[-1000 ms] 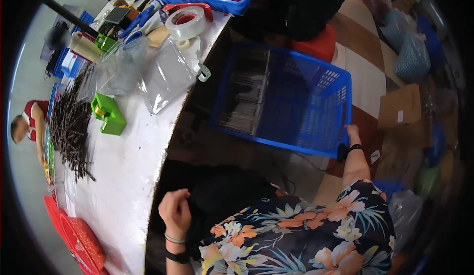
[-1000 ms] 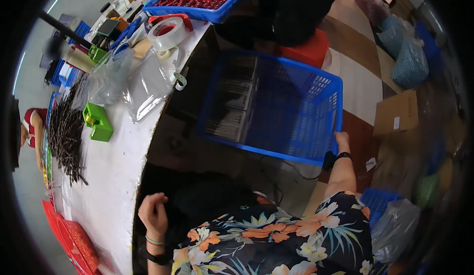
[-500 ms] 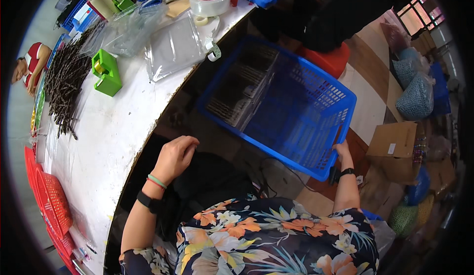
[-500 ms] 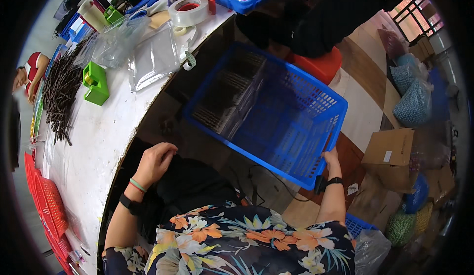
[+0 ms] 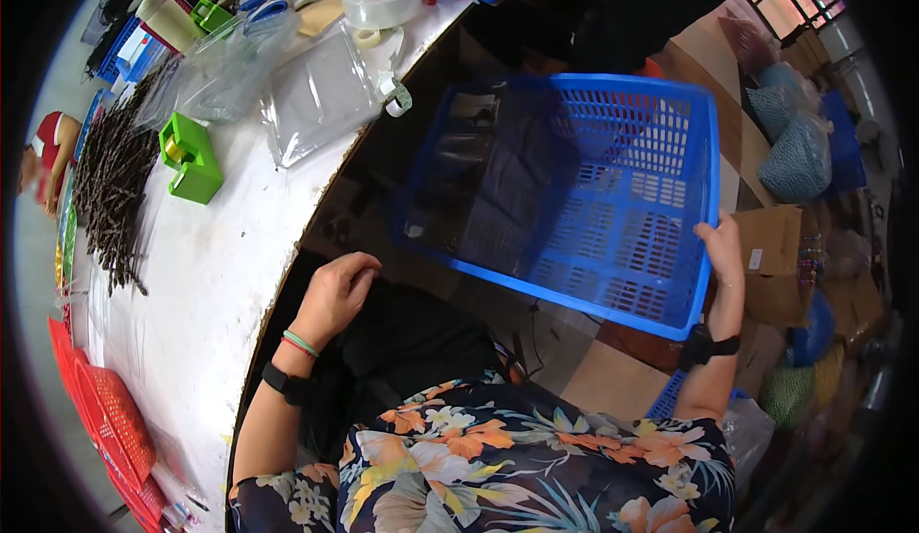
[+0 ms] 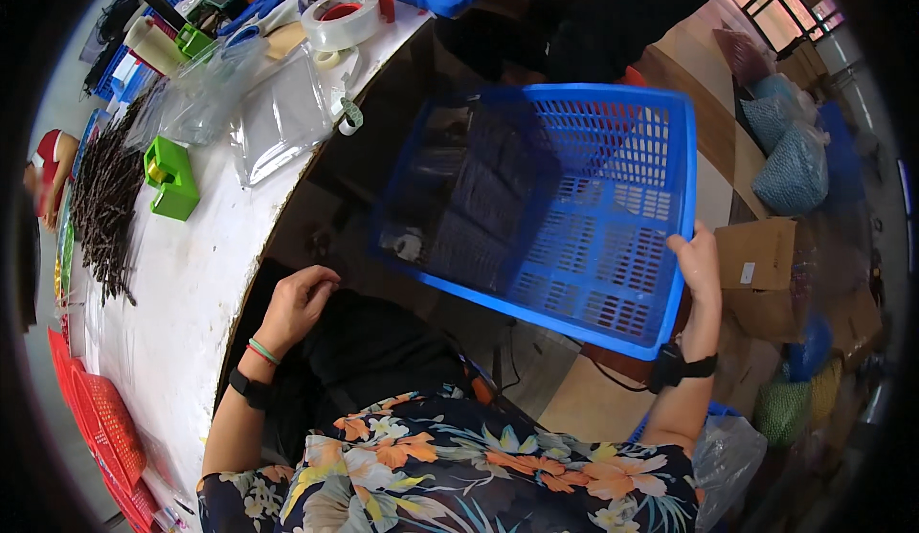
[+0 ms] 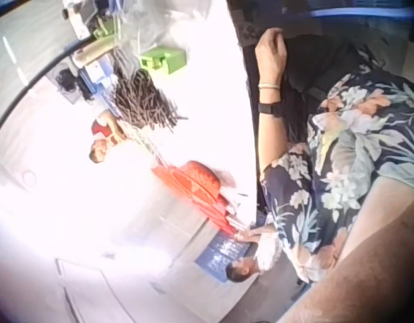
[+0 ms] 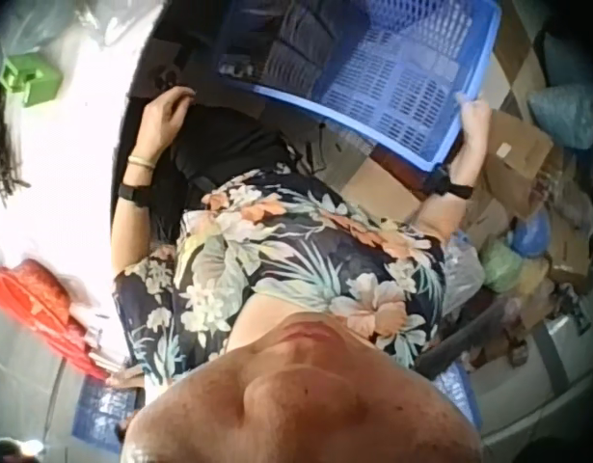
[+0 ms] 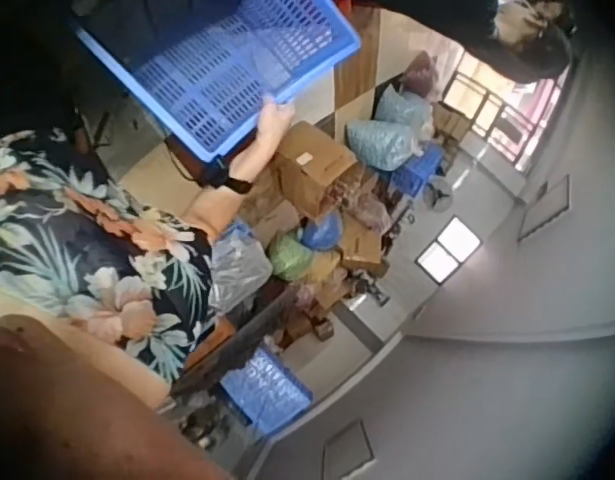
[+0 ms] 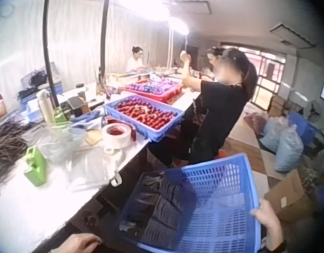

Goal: The person arranges decorative sticks into clear plastic clamshell containers on a white table. They place the sticks in rows, close the containers, and place the finished packages into a blue basket. The person repeats this process for multiple containers throughout the video.

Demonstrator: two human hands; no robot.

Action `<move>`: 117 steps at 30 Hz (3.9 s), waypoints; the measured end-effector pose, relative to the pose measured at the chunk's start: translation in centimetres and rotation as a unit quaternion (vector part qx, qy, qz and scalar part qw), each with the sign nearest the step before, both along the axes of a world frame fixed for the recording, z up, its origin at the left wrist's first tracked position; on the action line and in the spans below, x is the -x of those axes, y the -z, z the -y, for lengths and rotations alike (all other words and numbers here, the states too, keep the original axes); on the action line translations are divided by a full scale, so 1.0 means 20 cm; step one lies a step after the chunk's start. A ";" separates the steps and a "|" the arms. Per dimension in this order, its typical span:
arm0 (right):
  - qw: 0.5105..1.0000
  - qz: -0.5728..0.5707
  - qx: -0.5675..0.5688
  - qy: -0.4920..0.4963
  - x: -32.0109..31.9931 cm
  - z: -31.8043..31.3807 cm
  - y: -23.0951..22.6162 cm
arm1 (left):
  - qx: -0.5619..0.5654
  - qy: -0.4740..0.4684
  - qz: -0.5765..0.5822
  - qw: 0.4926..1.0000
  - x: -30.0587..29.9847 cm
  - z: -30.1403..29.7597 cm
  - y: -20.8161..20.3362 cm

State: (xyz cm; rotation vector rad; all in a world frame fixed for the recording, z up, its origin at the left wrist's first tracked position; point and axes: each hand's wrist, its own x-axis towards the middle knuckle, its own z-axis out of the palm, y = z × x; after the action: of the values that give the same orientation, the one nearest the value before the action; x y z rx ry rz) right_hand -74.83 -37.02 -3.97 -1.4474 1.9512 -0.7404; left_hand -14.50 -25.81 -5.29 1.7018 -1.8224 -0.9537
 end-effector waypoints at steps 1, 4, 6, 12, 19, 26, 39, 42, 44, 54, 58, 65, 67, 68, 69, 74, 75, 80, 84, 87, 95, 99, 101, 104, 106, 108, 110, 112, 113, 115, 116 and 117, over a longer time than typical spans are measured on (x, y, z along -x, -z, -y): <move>1.000 -0.010 0.007 -0.014 -0.13 0.03 -0.13 | -0.015 -0.016 -0.007 1.000 -0.02 -0.02 0.00; 0.992 -0.112 0.012 -0.064 -0.20 0.11 -0.27 | -0.033 -0.036 -0.046 0.998 -0.03 -0.01 0.04; 0.979 -0.184 -0.012 -0.089 -0.33 0.16 -0.38 | -0.031 -0.041 -0.053 0.997 -0.04 -0.01 0.05; 0.954 -0.271 -0.029 -0.122 -0.65 0.15 -0.46 | 0.029 -0.027 -0.041 0.998 -0.04 0.00 -0.02; 0.966 -0.213 -0.012 -0.145 -0.82 0.17 -0.44 | 0.076 -0.029 -0.045 0.996 -0.07 -0.08 -0.03; 0.989 -0.013 -0.054 -0.137 -0.96 0.11 -0.37 | 0.055 -0.069 -0.092 0.992 -0.14 -0.21 0.05; 0.981 0.021 0.093 -0.167 -1.11 0.21 -0.29 | -0.027 -0.174 -0.145 0.974 -0.28 -0.36 0.14; 0.983 0.046 0.033 -0.175 -1.21 0.13 -0.30 | -0.022 -0.193 -0.125 0.973 -0.29 -0.38 0.16; 0.985 0.071 -0.041 -0.154 -1.27 0.14 -0.37 | -0.029 -0.208 -0.144 0.967 -0.29 -0.37 0.15; 0.981 0.102 -0.008 -0.167 -1.33 0.04 -0.38 | -0.027 -0.207 -0.156 0.965 -0.30 -0.36 0.20; 0.985 0.101 0.005 -0.140 -1.30 0.03 -0.35 | -0.032 -0.203 -0.114 0.972 -0.30 -0.36 0.17; 0.983 0.124 -0.001 -0.134 -1.36 0.07 -0.34 | -0.036 -0.210 -0.130 0.968 -0.29 -0.37 0.20; 0.981 0.148 -0.010 -0.125 -1.42 0.07 -0.36 | -0.022 -0.219 -0.120 0.968 -0.29 -0.36 0.20; 0.979 0.159 -0.004 -0.127 -1.44 0.07 -0.37 | -0.006 -0.228 -0.118 0.967 -0.29 -0.36 0.22; 0.977 0.170 0.002 -0.129 -1.46 0.08 -0.38 | 0.010 -0.235 -0.115 0.965 -0.29 -0.35 0.23; 0.980 0.163 0.014 -0.115 -1.31 0.07 -0.39 | -0.002 -0.252 -0.125 0.960 -0.29 -0.35 0.23; 0.980 0.164 0.018 -0.107 -1.25 0.06 -0.39 | -0.002 -0.256 -0.122 0.959 -0.29 -0.35 0.24; 0.982 0.166 0.033 -0.086 -1.04 0.08 -0.38 | -0.084 -0.262 -0.152 0.949 -0.31 -0.30 0.24; 0.984 0.162 0.005 -0.072 -0.78 0.13 -0.33 | -0.129 -0.312 -0.235 0.911 -0.30 -0.31 0.29; 0.988 0.137 -0.030 -0.069 -0.63 0.15 -0.35 | -0.135 -0.323 -0.236 0.906 -0.29 -0.29 0.29; 0.991 -0.093 -0.100 0.009 -0.06 0.17 -0.29 | -0.110 -0.325 -0.194 0.919 -0.26 -0.28 0.21; 0.987 -0.117 -0.085 0.073 0.15 0.15 -0.19 | -0.116 -0.336 -0.192 0.915 -0.25 -0.30 0.24; 0.984 -0.134 -0.079 0.090 0.23 0.17 -0.14 | -0.099 -0.332 -0.188 0.919 -0.26 -0.31 0.26; 0.977 -0.171 -0.061 0.110 0.35 0.20 -0.07 | -0.091 -0.332 -0.179 0.922 -0.27 -0.33 0.25; 0.973 -0.190 -0.059 0.117 0.50 0.20 0.00 | -0.089 -0.333 -0.173 0.923 -0.27 -0.34 0.25; 0.970 -0.205 -0.065 0.115 0.71 0.20 0.07 | -0.103 -0.326 -0.154 0.927 -0.28 -0.38 0.28; 0.975 -0.182 -0.067 0.112 0.78 0.21 0.10 | -0.100 -0.336 -0.130 0.928 -0.29 -0.41 0.32; 0.978 -0.149 -0.048 0.137 0.78 0.17 0.16 | -0.094 -0.349 -0.094 0.928 -0.30 -0.44 0.36; 0.977 -0.140 -0.042 0.153 0.79 0.16 0.19 | -0.098 -0.350 -0.113 0.925 -0.30 -0.45 0.37; 0.974 -0.123 -0.030 0.189 0.84 0.12 0.25 | -0.105 -0.345 -0.151 0.920 -0.30 -0.45 0.36; 0.974 -0.116 -0.035 0.193 0.87 0.09 0.29 | -0.103 -0.355 -0.155 0.916 -0.30 -0.45 0.34; 0.973 -0.109 -0.040 0.199 0.91 0.07 0.32 | -0.102 -0.363 -0.159 0.912 -0.28 -0.44 0.31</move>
State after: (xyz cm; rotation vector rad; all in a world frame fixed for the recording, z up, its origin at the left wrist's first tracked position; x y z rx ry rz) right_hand -92.99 -38.44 -10.42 -1.1396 2.4531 -0.6832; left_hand -8.90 -17.04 -11.46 1.9782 -0.7860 -1.0149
